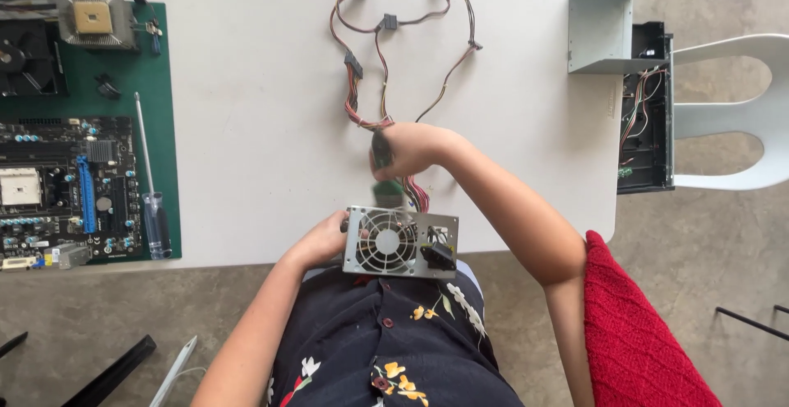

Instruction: Disassembling a computer power supply unit and cleaning its internal components and fan using a brush and screwdriver.

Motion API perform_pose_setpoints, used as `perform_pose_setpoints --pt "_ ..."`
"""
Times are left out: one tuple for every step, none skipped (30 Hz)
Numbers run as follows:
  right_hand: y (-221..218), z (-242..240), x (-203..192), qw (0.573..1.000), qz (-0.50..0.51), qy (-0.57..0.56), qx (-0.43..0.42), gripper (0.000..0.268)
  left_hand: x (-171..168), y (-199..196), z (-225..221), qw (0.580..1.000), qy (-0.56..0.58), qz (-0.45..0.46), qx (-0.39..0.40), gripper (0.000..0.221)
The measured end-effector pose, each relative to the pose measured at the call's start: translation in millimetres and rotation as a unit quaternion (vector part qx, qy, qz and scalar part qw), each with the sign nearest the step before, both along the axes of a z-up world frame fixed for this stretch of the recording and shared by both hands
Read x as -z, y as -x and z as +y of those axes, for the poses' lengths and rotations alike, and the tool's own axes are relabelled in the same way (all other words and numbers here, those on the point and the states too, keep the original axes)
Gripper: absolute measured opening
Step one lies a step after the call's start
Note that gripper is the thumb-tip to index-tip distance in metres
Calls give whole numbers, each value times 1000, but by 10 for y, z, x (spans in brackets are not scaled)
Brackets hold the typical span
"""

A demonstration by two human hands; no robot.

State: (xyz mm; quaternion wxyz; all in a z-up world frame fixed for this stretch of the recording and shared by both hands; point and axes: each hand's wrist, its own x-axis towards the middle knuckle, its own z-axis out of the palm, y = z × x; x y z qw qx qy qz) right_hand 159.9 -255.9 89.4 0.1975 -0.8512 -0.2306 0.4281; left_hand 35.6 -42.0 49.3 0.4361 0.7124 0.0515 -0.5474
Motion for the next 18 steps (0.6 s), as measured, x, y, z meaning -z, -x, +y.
perform_pose_setpoints --pt "-14 4 -77 1000 -3 -1 0 42 30 -3 32 1000 -1 -3 0 91" --pt "-28 5 -152 999 -31 24 -11 45 61 -6 61 1000 -4 -5 -1 93" --pt "1 3 -216 997 -55 48 -21 48 96 33 90 1000 -7 -3 -1 96" --pt "30 18 -190 997 -53 48 -19 48 37 17 92 1000 -7 -1 0 96" --pt "62 40 -165 999 -43 15 -10 48 -28 8 99 1000 -14 -7 7 96" --pt "95 63 -143 999 -33 -17 -1 48 -95 -1 107 1000 -21 -13 14 97" --pt "92 21 -130 999 -34 -18 0 48 26 41 131 1000 -21 -14 15 97" --pt "88 -24 -119 996 -78 36 -20 48 144 81 152 1000 -19 -11 -9 100" --pt "91 -88 -112 988 -120 90 -36 48 262 114 159 999 -16 -8 -29 104" --pt "107 -125 -340 988 -120 91 -33 48 307 94 224 1000 -16 -9 -25 104" --pt "144 -170 -565 988 -142 -11 64 34 352 102 275 999 -10 -19 -45 102" --pt "182 -211 -788 967 -163 -111 159 26 401 110 330 997 -5 -30 -65 100" --pt "266 -319 -739 967 -162 -110 162 26 495 140 383 998 -4 -29 -62 100" --pt "351 -424 -692 927 -185 -200 258 21 588 170 438 996 11 -30 -83 97" --pt "428 -530 -652 868 -206 -287 348 18 673 187 494 994 26 -31 -104 93" --pt "561 -680 -614 868 -207 -286 350 18 768 166 597 994 27 -31 -101 93" --pt "706 -823 -571 832 -261 -267 411 17 868 156 706 989 49 -32 -134 88" --pt "854 -961 -529 789 -313 -246 468 17 969 145 818 983 72 -34 -167 83"
